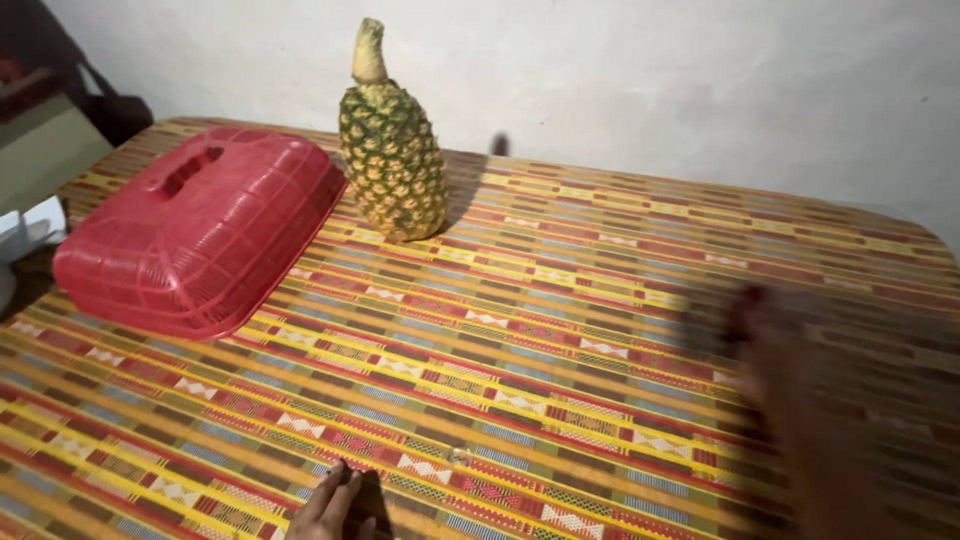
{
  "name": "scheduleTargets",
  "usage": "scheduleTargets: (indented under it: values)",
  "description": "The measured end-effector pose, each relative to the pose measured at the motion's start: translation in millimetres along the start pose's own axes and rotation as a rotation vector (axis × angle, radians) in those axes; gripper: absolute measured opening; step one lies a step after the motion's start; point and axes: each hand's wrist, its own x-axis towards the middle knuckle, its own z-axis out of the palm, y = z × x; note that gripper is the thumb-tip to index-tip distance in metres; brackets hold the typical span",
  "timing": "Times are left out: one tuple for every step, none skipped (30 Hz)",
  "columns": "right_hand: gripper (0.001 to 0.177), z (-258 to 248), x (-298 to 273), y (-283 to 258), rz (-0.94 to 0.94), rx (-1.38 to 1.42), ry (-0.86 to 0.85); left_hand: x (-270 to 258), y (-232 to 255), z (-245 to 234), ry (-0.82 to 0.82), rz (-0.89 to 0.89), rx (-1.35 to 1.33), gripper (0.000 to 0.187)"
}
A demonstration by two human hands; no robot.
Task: Moving dishes and a pot from the dining table to the kitchen area and wiping the table clean.
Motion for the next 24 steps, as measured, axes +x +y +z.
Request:
scheduleTargets:
  values:
    - [0.019, 58, -18, -9, 0.003, 0.000, -0.004, 0, 4, -5, 0.001, -0.005, 0.002, 0.058]
    - [0.026, 117, -45, -21, 0.043, 0.096, -0.193, 1, 9, -10, -0.040, -0.052, -0.004, 0.060]
    - [0.037, 172, -81, -39, 0.084, 0.190, -0.380, 1, 14, -14, -0.081, -0.099, -0.012, 0.062]
    - [0.037, 210, -103, -48, 0.087, 0.189, -0.383, 2, 9, -9, -0.080, -0.103, -0.012, 0.062]
    - [0.028, 247, -127, -57, 0.116, 0.151, -0.466, 0, 4, -3, -0.044, -0.051, -0.012, 0.064]
    - [0.021, 284, -151, -66, 0.145, 0.113, -0.548, -1, 0, 2, -0.008, 0.002, -0.012, 0.066]
    - [0.021, 305, -173, -74, 0.148, 0.111, -0.550, 1, 10, -10, -0.008, -0.002, -0.014, 0.066]
    - [0.014, 327, -195, -82, 0.078, -0.116, -0.550, 4, 20, -22, -0.080, -0.061, -0.049, 0.065]
    - [0.018, 348, -217, -91, 0.003, -0.343, -0.542, 9, 30, -35, -0.150, -0.116, -0.085, 0.063]
    - [0.018, 354, -233, -82, 0.001, -0.344, -0.543, 9, 33, -39, -0.148, -0.115, -0.087, 0.063]
    - [0.035, 359, -250, -74, -0.129, -0.665, -0.613, 10, 36, -42, -0.187, -0.161, -0.099, 0.062]
    - [0.062, 364, -267, -66, -0.262, -0.985, -0.673, 10, 40, -46, -0.227, -0.207, -0.111, 0.061]
    - [0.062, 372, -287, -66, -0.265, -0.987, -0.676, 8, 35, -40, -0.224, -0.208, -0.114, 0.061]
    - [0.044, 381, -308, -66, 0.064, -0.915, -0.665, 6, 30, -34, -0.147, -0.143, -0.203, 0.068]
    - [0.039, 389, -330, -66, 0.391, -0.827, -0.645, 1, 24, -30, -0.072, -0.081, -0.288, 0.076]
    - [0.039, 383, -343, -52, 0.392, -0.827, -0.650, -3, 35, -43, -0.071, -0.085, -0.288, 0.076]
    - [0.061, 377, -354, -37, 0.142, -0.813, -0.716, -4, 45, -56, -0.062, -0.143, -0.379, 0.072]
    - [0.093, 371, -365, -23, -0.110, -0.792, -0.773, -5, 55, -69, -0.053, -0.201, -0.470, 0.070]
    - [0.093, 371, -363, -55, -0.111, -0.795, -0.770, -4, 63, -84, -0.054, -0.199, -0.473, 0.070]
    - [0.079, 370, -361, -86, 0.271, -0.595, -0.500, -4, 71, -99, -0.156, -0.361, -0.477, 0.072]
    - [0.065, 369, -360, -118, 0.627, -0.375, -0.204, -6, 80, -113, -0.261, -0.527, -0.479, 0.075]
    - [0.065, 341, -349, -127, 0.627, -0.379, -0.201, -10, 89, -124, -0.265, -0.527, -0.483, 0.075]
    - [0.043, 314, -336, -134, 0.633, -0.483, 0.085, -11, 96, -134, -0.258, -0.579, -0.519, 0.074]
    - [0.025, 287, -323, -143, 0.636, -0.578, 0.374, -13, 104, -145, -0.252, -0.631, -0.554, 0.075]
